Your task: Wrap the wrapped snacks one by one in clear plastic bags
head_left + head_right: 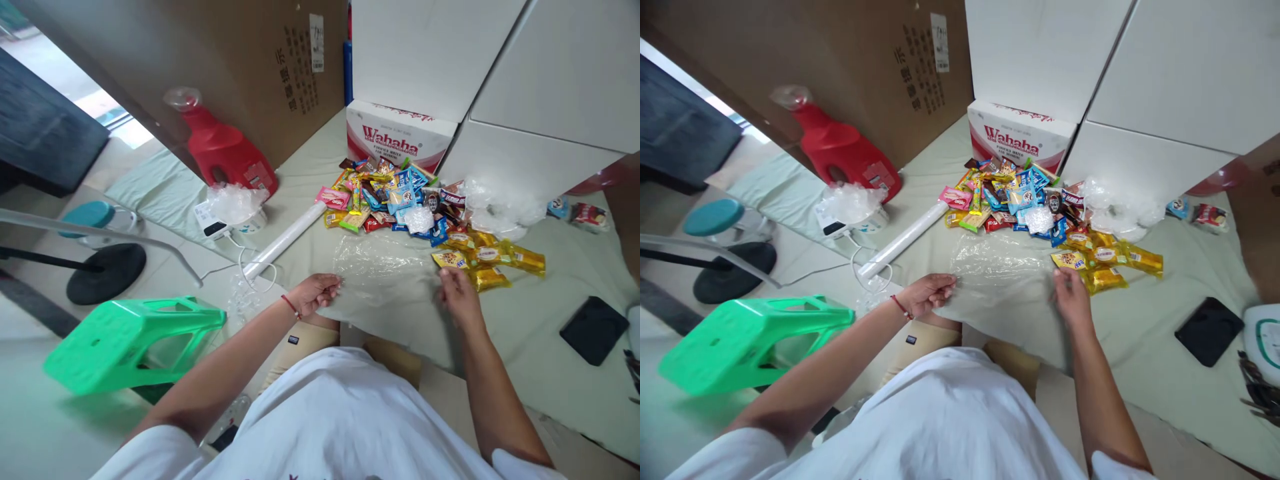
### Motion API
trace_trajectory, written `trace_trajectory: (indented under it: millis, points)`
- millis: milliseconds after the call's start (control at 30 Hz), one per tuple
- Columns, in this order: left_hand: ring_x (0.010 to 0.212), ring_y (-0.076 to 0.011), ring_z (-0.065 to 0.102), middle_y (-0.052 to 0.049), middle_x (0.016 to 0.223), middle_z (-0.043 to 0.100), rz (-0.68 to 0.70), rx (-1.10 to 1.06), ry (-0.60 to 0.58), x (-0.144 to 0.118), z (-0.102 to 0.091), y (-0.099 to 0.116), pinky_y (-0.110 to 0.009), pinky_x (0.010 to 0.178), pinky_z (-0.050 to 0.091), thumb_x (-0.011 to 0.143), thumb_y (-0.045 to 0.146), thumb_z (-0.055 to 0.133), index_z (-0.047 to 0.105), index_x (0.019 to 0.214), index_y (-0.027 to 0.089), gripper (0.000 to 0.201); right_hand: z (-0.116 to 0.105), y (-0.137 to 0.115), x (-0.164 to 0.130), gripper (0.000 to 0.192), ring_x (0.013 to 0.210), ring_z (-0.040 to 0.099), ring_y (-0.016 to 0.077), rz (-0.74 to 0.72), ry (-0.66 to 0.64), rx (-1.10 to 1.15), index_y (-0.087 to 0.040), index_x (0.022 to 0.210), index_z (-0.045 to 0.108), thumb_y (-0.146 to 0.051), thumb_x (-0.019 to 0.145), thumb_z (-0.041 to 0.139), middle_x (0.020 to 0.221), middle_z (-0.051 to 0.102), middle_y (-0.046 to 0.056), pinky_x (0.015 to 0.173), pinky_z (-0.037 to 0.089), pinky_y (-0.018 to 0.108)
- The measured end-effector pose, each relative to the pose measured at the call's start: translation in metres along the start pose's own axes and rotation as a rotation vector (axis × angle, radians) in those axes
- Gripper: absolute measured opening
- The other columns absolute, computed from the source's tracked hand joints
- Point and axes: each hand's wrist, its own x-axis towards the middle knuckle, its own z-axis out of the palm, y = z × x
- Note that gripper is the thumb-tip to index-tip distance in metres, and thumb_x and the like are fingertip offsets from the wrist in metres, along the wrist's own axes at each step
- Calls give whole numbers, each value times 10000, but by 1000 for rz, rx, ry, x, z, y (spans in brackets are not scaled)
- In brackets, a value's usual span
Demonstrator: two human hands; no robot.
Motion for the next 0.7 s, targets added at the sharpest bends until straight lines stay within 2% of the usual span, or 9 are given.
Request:
trace_trajectory:
  millis: [67,100,167,233,267,333,400,600,700]
  points:
    - [324,3,264,27,527,565,-19,-27,23,3,4,-1,-147,351,294,884,304,733,556,692,143,306,-5,-7,-22,637,697,602,135,-311,129,-144,-217,1397,553,-585,887,654,1426,560,183,595,541,308]
    - [325,2,260,22,526,566,-30,-31,24,4,6,-2,-148,351,295,901,306,712,544,676,146,323,-5,-10,-32,715,800,644,171,-460,90,-207,-236,1493,478,-539,881,691,1525,471,200,657,568,336]
    - [323,4,242,14,519,565,-52,-28,19,7,7,-3,-145,351,293,941,311,657,535,655,145,352,2,-14,-49,820,1062,667,260,-693,-138,-349,-266,1585,368,-458,878,734,1615,376,194,747,594,367]
    - [322,6,219,11,506,555,-74,-22,9,10,7,-2,-139,349,283,973,324,606,537,644,140,383,17,-14,-58,629,1205,634,278,-848,-340,-524,-281,1533,465,-349,943,672,1549,495,154,789,597,356]
    - [323,6,212,10,502,552,-81,-18,2,11,6,-2,-137,348,277,982,340,591,541,644,139,396,25,-13,-59,466,1177,652,259,-904,-385,-589,-282,1448,566,-289,984,605,1445,602,130,785,594,341]
    - [325,1,204,7,494,549,-87,-9,-10,13,4,0,-138,344,267,988,388,581,556,649,138,421,35,-8,-56,301,998,700,213,-982,-400,-626,-266,1229,712,-200,1027,499,1169,742,88,735,580,306]
    - [326,-8,204,5,482,543,-87,3,-19,15,-1,1,-142,338,255,990,428,572,578,658,135,442,33,-5,-54,269,874,696,191,-1011,-380,-558,-250,1092,753,-182,1031,499,1005,763,67,715,572,298]
    - [331,-9,191,12,461,508,-118,58,-69,16,-8,3,-145,336,185,955,444,620,643,673,104,442,-9,-1,-66,263,876,707,171,-961,-361,-362,-293,1124,756,-153,990,578,1028,753,51,756,582,294]
    - [339,-13,200,18,471,511,-111,158,-86,14,-9,3,-166,345,176,885,488,698,657,686,102,436,-15,10,-79,272,861,718,163,-955,-377,-399,-302,1116,770,-158,989,577,1036,761,46,733,588,277]
